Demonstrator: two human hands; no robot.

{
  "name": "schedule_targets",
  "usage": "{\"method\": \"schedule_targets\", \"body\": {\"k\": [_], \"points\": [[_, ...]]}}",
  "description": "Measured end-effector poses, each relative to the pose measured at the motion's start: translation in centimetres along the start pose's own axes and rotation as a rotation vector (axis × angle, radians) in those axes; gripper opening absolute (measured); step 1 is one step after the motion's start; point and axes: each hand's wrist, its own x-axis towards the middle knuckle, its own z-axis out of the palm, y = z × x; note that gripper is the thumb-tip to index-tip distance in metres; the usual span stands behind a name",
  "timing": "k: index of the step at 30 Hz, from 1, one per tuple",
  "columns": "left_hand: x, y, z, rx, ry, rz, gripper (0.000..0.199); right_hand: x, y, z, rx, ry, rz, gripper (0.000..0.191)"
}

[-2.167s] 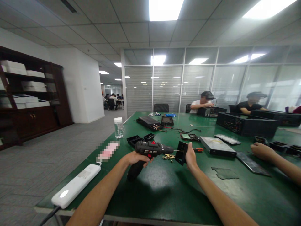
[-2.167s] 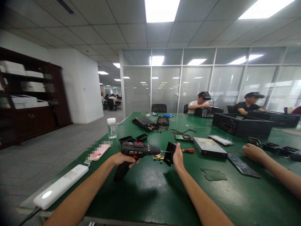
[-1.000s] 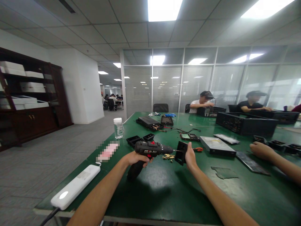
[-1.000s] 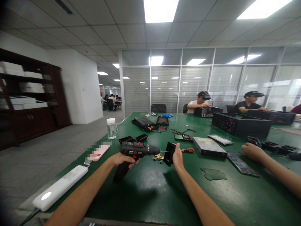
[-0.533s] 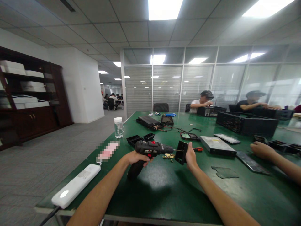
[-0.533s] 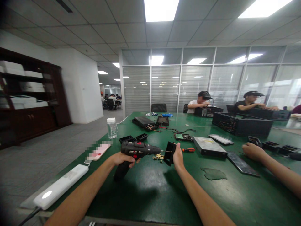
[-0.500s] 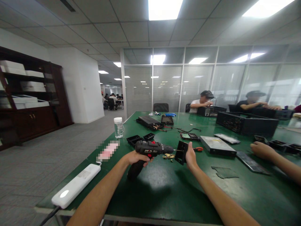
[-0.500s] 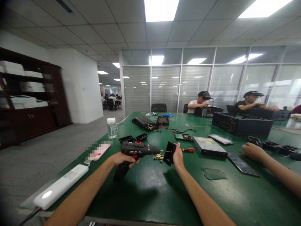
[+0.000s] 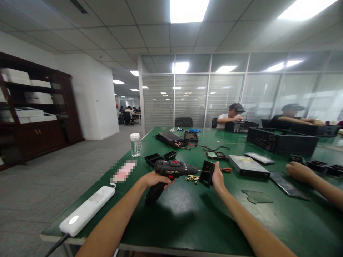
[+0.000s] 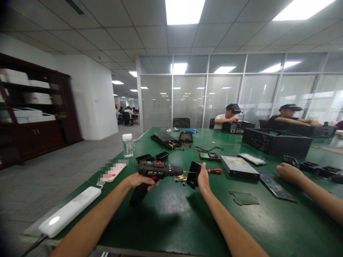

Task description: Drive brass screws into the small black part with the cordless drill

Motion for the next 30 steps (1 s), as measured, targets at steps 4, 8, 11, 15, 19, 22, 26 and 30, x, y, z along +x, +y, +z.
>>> {"method": "schedule_targets", "body": {"k": [4,8,11,15,19,22,26,30], "points": [[0.00,-0.02,-0.07,-0.007,-0.015,0.014,0.032,0.01,0.00,0.00,-0.002,-0.006,-0.002,0.059],[-0.07,0.21,0.02,-0.004,-0.024,0.007,0.033,-0.01,-0.03,0.05,0.018,0.003,0.002,0.059],[-0.06,0.13,0.01,0.004,-0.024,0.004,0.031,0.02,0.03,0.09,0.037,0.008,0.032,0.060],[-0.01,-0.21,-0.15,0.007,-0.028,0.009,0.029,0.10,0.20,0.08,0.038,-0.008,0.029,0.059],[0.02,-0.20,-0.23,0.008,-0.039,0.010,0.030,0.11,0.24,0.08,0.035,-0.005,0.018,0.058],[0.02,-0.04,-0.18,0.018,-0.038,0.008,0.031,0.04,0.13,0.07,0.023,0.000,0.016,0.058],[0.04,-0.04,-0.16,0.017,-0.037,0.015,0.031,0.01,0.06,0.00,0.018,-0.015,0.015,0.057],[0.05,-0.33,-0.31,0.009,-0.018,0.000,0.031,0.18,0.22,-0.02,0.031,-0.032,0.004,0.057]]}}
